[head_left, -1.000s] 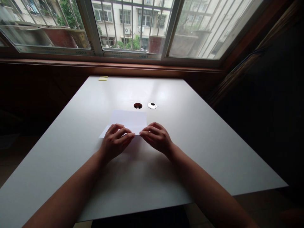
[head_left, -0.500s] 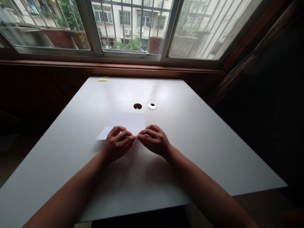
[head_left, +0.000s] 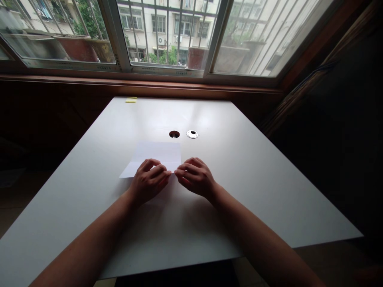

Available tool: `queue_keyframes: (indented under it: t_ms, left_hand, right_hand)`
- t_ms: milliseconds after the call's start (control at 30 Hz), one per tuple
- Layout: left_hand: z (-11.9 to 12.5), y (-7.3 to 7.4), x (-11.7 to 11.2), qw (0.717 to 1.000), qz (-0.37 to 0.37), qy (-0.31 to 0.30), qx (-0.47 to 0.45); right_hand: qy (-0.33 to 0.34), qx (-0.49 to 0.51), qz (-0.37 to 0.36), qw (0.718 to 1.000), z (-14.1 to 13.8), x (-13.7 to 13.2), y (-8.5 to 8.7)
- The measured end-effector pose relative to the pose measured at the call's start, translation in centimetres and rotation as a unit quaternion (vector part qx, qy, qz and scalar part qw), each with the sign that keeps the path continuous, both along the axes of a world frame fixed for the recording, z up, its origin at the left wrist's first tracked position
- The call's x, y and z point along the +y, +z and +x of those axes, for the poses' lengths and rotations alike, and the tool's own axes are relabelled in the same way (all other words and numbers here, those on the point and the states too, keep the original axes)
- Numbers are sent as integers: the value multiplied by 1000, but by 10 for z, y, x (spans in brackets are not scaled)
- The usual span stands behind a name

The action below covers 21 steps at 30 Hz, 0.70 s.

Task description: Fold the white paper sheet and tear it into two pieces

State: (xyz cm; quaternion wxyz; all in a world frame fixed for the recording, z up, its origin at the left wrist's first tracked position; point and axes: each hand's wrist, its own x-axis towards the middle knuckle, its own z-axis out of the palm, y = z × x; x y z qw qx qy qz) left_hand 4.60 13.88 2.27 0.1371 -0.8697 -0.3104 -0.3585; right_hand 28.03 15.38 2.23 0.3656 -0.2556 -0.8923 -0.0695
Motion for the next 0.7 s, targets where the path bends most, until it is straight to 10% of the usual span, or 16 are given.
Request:
queue_keyframes:
  t_ms: [700]
  left_hand:
    - [-2, 2, 3, 999, -16, 34, -17]
  right_hand:
    - [-17, 39, -9, 999, 19, 10, -1]
